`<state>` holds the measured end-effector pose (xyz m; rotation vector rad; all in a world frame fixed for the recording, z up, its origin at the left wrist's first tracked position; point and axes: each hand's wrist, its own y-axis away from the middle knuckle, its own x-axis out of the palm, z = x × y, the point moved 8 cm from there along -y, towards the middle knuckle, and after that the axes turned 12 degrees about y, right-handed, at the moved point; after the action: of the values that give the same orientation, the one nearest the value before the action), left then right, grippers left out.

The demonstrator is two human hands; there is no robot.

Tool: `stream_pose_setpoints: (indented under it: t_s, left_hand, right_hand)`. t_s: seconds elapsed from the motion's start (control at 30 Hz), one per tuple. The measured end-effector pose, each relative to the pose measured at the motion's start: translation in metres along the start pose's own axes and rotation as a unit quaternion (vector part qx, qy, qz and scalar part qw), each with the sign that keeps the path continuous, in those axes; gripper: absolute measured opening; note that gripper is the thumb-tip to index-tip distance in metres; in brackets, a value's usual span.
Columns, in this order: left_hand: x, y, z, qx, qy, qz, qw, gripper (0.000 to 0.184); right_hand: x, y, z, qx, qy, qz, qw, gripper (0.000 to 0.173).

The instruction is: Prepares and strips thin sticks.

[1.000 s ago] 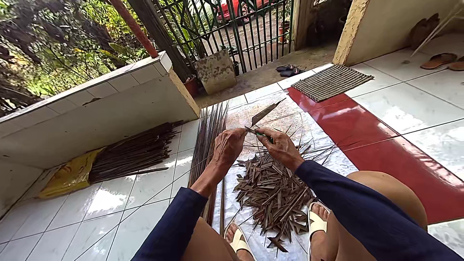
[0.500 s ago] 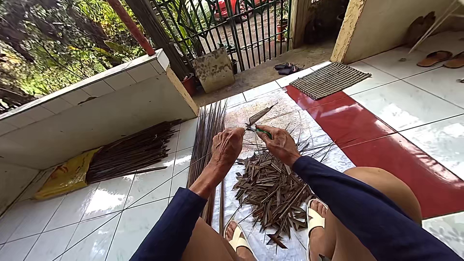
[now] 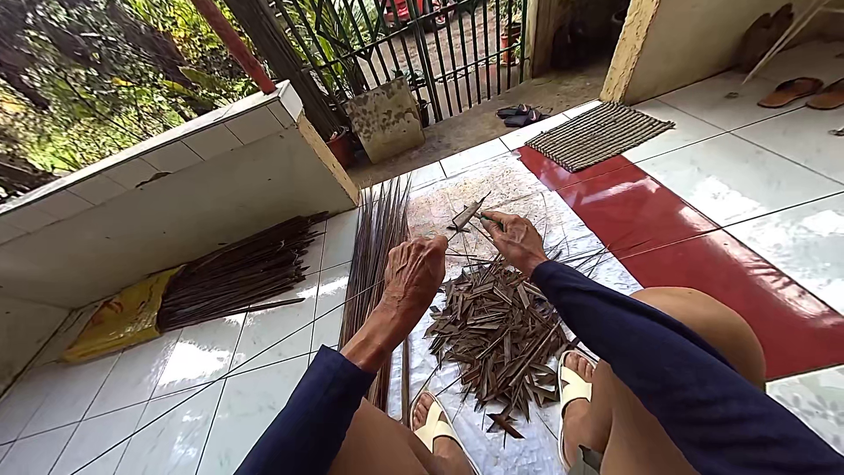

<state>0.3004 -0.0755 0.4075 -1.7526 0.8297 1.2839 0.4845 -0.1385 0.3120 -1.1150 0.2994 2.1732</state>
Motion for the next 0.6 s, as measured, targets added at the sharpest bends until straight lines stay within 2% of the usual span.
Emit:
stream_pose_setpoints:
  t_s: [0.13,0.33,0.47,0.6]
  left_hand:
    - [-0.003,0.009,-0.001,-0.017,-0.013,0.029,0.999,0.022]
    - [0.004,0.023,-0.001,-0.025,-0.032,0.068,0.997,0.023]
    - [0.013,0.021,0.015,-0.079,-0.001,0.111,0.991,0.025]
    - [0.008,0.016,0.037,-0.088,0.003,0.066,0.994,0.023]
  right_hand:
    - [0.003,-0.006,-0.007,0.011,0.004,0.004,1.0,0.039]
    - [0.03,-0.008,-0.009,0.004,0.027,0.052,0.998,0.036]
    - [0.046,-0.004,-0.009,0.014,0.041,0.075,0.996,0.036]
    - [0.047,-0.009,-0.012,-0.003,-0.013,0.073,0.997,0.038]
